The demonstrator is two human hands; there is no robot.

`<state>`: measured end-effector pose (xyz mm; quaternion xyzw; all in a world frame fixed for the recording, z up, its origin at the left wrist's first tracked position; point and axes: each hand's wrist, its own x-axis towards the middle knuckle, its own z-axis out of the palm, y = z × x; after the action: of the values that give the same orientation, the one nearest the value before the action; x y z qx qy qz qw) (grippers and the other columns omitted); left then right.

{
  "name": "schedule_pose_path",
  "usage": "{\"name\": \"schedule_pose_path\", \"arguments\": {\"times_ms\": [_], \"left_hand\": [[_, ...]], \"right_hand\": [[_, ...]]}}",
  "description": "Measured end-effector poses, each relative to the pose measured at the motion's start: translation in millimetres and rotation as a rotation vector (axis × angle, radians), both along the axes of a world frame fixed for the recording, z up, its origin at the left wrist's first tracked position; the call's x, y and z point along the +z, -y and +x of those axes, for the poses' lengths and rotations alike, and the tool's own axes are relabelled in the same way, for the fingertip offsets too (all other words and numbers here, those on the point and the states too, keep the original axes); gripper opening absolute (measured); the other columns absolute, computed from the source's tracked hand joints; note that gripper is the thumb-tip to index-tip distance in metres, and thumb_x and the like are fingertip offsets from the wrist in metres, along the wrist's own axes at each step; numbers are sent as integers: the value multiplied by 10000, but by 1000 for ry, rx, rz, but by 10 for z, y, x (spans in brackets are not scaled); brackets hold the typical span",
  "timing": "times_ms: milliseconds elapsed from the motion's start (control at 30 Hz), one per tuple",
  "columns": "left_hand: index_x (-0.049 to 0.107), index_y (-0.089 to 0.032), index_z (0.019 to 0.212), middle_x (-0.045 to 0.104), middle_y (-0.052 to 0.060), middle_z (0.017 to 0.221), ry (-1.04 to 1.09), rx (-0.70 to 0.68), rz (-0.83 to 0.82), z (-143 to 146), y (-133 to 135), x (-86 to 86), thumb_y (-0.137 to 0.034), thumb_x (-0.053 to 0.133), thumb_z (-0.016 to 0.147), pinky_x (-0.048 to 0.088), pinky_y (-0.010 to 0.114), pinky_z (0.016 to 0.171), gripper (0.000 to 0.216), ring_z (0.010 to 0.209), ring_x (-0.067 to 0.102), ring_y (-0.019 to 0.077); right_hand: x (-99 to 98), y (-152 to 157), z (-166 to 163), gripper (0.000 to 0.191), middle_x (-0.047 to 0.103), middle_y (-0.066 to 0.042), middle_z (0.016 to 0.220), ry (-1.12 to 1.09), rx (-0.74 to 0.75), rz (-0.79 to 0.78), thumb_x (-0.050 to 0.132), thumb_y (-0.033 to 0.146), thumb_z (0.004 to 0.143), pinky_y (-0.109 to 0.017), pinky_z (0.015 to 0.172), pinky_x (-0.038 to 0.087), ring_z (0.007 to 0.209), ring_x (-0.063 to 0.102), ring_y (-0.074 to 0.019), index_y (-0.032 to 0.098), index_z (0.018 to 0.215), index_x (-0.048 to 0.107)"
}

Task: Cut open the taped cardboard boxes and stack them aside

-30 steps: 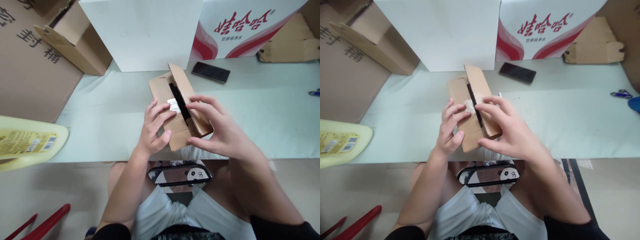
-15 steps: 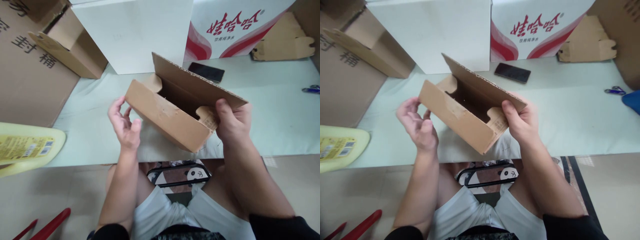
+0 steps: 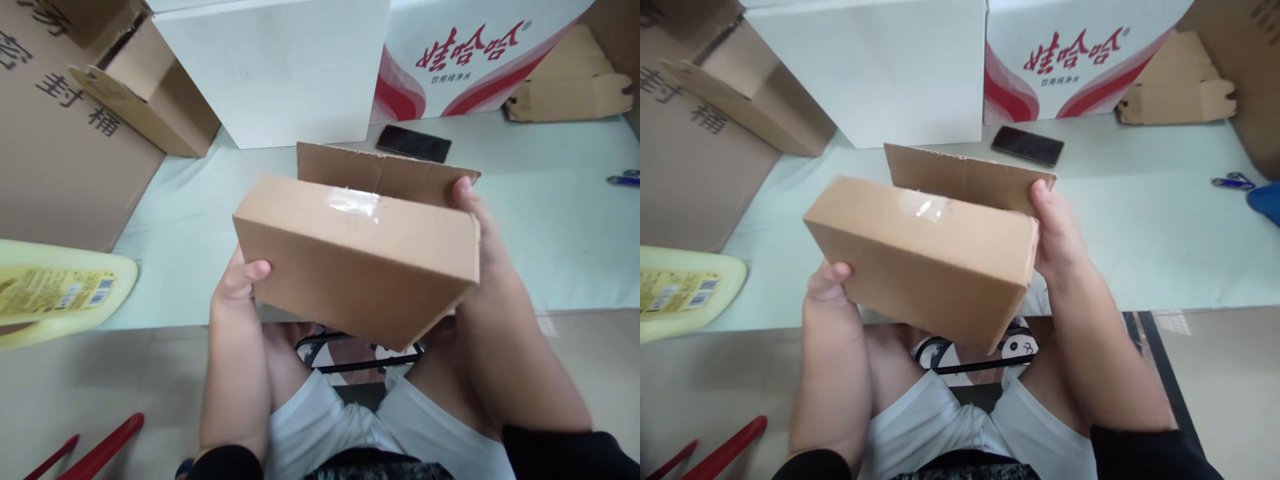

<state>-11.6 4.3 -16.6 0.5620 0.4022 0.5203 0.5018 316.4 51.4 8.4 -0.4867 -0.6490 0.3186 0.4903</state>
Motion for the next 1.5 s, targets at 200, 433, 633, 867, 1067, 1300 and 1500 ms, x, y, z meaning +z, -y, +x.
{"name": "schedule_pose_path", "arguments": {"times_ms": [200,433,633,867,1067,1300,1500], "left_hand": [[698,-266,1123,801,26,1074,160,385,-27,-16,-190,16,-663,574,834,516,539,1116,507,1211,674,326],[681,-302,1167,788,-24,1176,278,373,-233,-67,-333,-145,-643,588,857,607,497,965,471,1150,706,288],[680,-259,1137,805,24,1112,221,330,-252,-13,-317,-145,-649,604,856,602,508,986,487,1159,715,312],[702,-230,1118,796,96,1022,131,286,-255,181,-226,-8,-637,592,891,601,489,990,479,1194,711,335],[703,-237,1110,788,105,1067,98,267,-238,244,-224,-2,-677,574,876,568,518,1035,515,1214,694,356],[680,-226,1138,764,66,1114,442,450,-363,397,-171,159,-572,631,880,510,451,1108,434,1302,636,304],[677,-229,1158,766,58,1104,615,454,-388,607,-129,189,-612,592,913,539,458,1031,462,1259,629,345]], "right_hand": [[-66,-18,1,381,704,-67,1280,-290,154,-142,533,516,909,-426,814,635,1015,736,-230,306,1223,577],[-5,127,-201,286,547,-79,1485,52,181,55,656,441,900,-446,1003,570,1349,571,-270,305,1149,695],[-8,111,-234,227,672,-37,899,320,-54,151,633,329,843,-451,880,544,856,646,-221,251,1052,675],[-149,103,-223,618,618,-139,1222,502,-232,194,697,321,699,-507,941,517,1110,601,-333,239,1297,560],[-133,126,-269,371,679,-105,1106,328,-307,233,619,328,811,-475,903,547,1021,657,-292,249,1172,578],[-193,111,-277,235,569,-149,1174,242,-456,551,576,328,919,-568,1011,485,1202,581,-345,213,1124,568],[-238,379,-683,178,636,-77,1321,712,-223,446,570,268,889,-618,1222,258,1433,452,-367,268,1016,695]]}}
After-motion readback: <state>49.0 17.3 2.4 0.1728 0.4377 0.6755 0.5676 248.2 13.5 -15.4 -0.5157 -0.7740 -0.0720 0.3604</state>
